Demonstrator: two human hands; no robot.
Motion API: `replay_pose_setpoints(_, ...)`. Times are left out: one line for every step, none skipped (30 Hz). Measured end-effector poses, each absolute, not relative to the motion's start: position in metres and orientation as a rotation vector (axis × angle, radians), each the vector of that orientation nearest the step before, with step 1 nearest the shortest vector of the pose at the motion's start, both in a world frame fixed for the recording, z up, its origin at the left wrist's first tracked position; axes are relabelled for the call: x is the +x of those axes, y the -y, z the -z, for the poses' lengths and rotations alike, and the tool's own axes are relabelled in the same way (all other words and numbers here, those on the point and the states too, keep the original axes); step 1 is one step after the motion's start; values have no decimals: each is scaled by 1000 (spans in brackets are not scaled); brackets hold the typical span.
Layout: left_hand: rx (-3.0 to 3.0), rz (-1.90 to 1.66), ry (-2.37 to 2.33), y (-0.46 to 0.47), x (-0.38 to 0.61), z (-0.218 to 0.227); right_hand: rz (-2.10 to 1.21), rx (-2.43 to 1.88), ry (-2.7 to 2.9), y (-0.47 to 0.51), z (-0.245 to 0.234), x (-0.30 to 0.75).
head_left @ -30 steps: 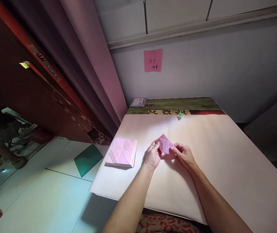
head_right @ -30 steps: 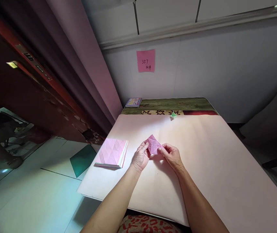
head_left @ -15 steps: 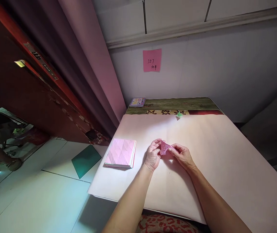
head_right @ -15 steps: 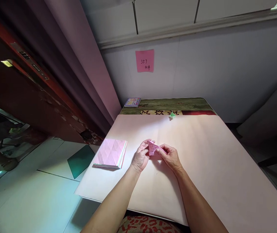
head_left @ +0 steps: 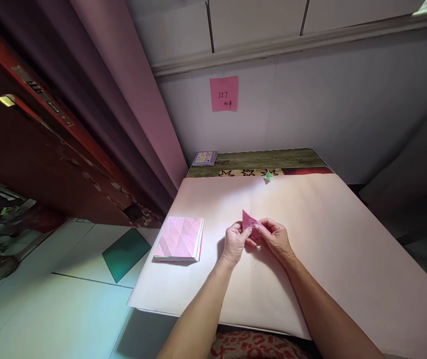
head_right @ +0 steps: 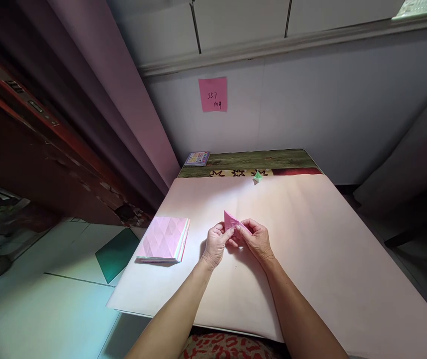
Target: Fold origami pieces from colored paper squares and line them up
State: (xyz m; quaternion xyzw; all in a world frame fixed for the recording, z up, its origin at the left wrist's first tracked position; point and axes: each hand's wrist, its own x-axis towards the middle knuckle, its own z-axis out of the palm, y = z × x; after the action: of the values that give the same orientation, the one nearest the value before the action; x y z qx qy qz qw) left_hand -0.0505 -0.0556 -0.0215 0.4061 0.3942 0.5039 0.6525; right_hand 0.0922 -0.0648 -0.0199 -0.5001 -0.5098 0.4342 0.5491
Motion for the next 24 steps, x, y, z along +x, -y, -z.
replay_pose_setpoints(936,-1120,-907,56,-51,21,-1039,-1173,1197,65,19,92)
replay_pose_setpoints(954,-1097,-916,56,-52,21,-1053,-1166,1192,65,19,93)
replay_pose_setpoints(974,-1075,-920,56,-52,20,-1060,-1164,1195,65,19,94)
replay_pose_setpoints(993,-1055,-923,56,-53,20,-1061,-1167,1209,65,19,95)
replay_pose_setpoints(1009,-1041,-925,57,-54,20,-1052,-1173,1231,64,20,96)
replay_pose_setpoints(1018,-1035,-929,57,-54,20,-1035,-1181,1252,64,21,97)
replay_pose_setpoints(1023,-1037,-933,57,-54,20,-1011,-1191,1266,63,22,99)
replay_pose_setpoints(1023,-1047,-937,58,-54,20,-990,-1200,1274,62,23,100)
replay_pose_setpoints(1020,-1061,-941,57,-54,21,-975,-1209,1274,61,24,100)
replay_pose_setpoints(1017,-1076,-943,57,-54,21,-970,-1217,1266,61,24,101)
replay_pose_setpoints(1011,-1088,-944,57,-54,22,-972,-1225,1253,60,25,101)
replay_pose_setpoints(1001,-1095,-943,56,-54,22,-979,-1230,1241,60,24,101)
replay_pose_setpoints(981,-1103,-942,56,-54,21,-989,-1228,1235,60,24,101)
replay_pose_setpoints(951,-1111,-939,55,-54,21,-999,-1217,1227,61,22,101)
replay_pose_setpoints(910,-1117,-929,54,-55,19,-1008,-1194,1216,62,20,101)
replay_pose_setpoints(864,-1121,-912,53,-56,18,-1018,-1162,1204,63,18,101)
replay_pose_setpoints(818,-1121,-890,53,-57,16,-1020,-1124,1187,64,15,102)
replay_pose_setpoints(778,-1120,-866,52,-58,14,-1014,-1086,1172,65,13,102)
replay_pose_setpoints(748,-1114,-844,51,-60,12,-1000,-1050,1166,67,10,103)
replay_pose_setpoints(730,-1106,-828,51,-61,11,-978,-1018,1170,68,8,104)
replay_pose_setpoints(722,-1099,-817,51,-62,10,-956,-990,1187,68,6,105)
replay_pose_setpoints(725,-1088,-809,51,-63,9,-939,-967,1210,69,5,106)
replay_pose_setpoints(733,-1076,-804,51,-64,9,-930,-949,1233,69,4,106)
replay_pose_setpoints(743,-1063,-802,51,-64,9,-927,-937,1252,69,3,106)
